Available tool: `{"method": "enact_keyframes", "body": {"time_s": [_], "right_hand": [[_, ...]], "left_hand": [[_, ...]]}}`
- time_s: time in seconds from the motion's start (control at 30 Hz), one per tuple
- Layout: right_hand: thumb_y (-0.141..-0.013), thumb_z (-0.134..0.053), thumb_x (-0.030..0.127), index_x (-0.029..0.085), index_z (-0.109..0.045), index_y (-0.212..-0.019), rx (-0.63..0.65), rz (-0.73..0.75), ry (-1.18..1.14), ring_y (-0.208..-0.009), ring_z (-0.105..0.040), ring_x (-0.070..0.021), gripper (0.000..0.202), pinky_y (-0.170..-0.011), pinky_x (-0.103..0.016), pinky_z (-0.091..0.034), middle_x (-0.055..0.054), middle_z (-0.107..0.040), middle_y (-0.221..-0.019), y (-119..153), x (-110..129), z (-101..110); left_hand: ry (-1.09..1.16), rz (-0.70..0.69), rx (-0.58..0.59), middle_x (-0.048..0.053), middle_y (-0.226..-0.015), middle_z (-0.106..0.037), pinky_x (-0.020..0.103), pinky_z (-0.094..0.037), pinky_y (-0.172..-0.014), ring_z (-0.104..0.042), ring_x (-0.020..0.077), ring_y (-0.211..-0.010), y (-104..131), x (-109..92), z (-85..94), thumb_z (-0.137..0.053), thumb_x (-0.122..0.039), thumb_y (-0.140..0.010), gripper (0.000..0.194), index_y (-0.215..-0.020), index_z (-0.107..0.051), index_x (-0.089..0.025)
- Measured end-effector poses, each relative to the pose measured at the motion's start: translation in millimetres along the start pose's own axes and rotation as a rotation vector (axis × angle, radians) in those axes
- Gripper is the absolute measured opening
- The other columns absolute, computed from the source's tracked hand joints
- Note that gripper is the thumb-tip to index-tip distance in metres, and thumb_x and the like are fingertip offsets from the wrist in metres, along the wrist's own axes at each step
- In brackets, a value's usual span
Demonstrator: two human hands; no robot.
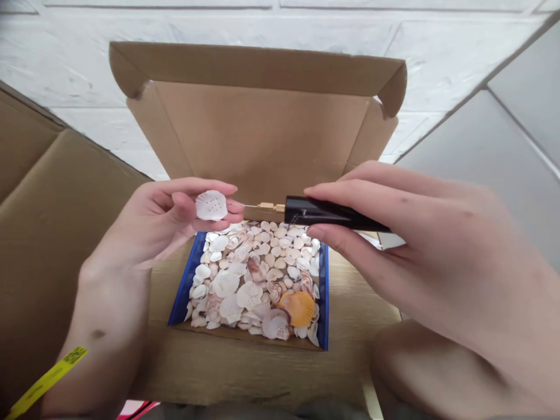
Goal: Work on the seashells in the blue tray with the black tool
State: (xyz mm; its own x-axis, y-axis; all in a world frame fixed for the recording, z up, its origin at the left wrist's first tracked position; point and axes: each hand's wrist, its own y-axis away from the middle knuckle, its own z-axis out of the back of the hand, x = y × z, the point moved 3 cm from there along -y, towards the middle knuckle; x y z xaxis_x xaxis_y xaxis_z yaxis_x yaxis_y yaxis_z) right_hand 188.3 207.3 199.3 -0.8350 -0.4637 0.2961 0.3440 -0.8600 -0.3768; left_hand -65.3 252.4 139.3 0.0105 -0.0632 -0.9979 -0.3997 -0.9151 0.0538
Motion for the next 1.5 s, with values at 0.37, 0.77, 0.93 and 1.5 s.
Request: {"method": "enact_keyframes", "body": {"time_s": [0.37, 0.77, 0.93, 1.5], "right_hand": [[-0.092, -0.053, 0.038, 0.035, -0.066, -0.112, 0.029, 0.056, -0.021, -0.08, -0.066, -0.0163, 0.024, -0.064, -0.031, -0.051, 0.002, -0.07, -0.103, -9.4, 15.0, -6.9], [-0.09, -0.059, 0.032, 0.027, -0.062, -0.122, -0.093, 0.144, -0.022, -0.085, -0.067, -0.0178, 0.032, -0.07, -0.031, -0.053, -0.001, -0.072, -0.102, -12.9, 18.3, -21.1], [-0.092, -0.055, 0.037, 0.025, -0.061, -0.122, 0.001, 0.167, -0.075, -0.086, -0.067, -0.0177, 0.033, -0.072, -0.032, -0.053, -0.003, -0.072, -0.101, -3.4, 9.6, -55.2], [-0.084, -0.066, 0.023, 0.015, -0.064, -0.116, -0.147, 0.05, -0.057, -0.085, -0.065, -0.0178, 0.033, -0.078, -0.031, -0.054, -0.008, -0.072, -0.099, 64.0, -2.4, -121.6]], "left_hand": [[-0.035, -0.051, -0.044, 0.008, -0.094, -0.077, 0.035, -0.062, -0.083, -0.074, 0.0229, -0.088, 8.7, -11.8, -3.7, -0.065, -0.048, -0.086, 0.038, -0.107, -0.073, -0.018], [-0.056, -0.061, -0.06, 0.007, -0.116, -0.072, 0.041, -0.057, -0.096, -0.068, 0.0291, -0.108, 16.5, -22.7, 3.6, -0.066, -0.044, -0.086, 0.033, -0.103, -0.076, -0.018], [-0.001, 0.058, -0.009, 0.007, -0.115, -0.073, 0.038, -0.056, -0.098, -0.069, 0.0258, -0.107, 26.6, 11.5, 10.3, -0.064, -0.034, -0.09, 0.029, -0.113, -0.073, -0.02], [0.166, 0.125, -0.109, 0.01, -0.124, -0.068, 0.038, -0.058, -0.093, -0.072, 0.0239, -0.098, 42.6, 100.2, 7.3, -0.065, -0.036, -0.088, 0.036, -0.118, -0.07, -0.017]]}}
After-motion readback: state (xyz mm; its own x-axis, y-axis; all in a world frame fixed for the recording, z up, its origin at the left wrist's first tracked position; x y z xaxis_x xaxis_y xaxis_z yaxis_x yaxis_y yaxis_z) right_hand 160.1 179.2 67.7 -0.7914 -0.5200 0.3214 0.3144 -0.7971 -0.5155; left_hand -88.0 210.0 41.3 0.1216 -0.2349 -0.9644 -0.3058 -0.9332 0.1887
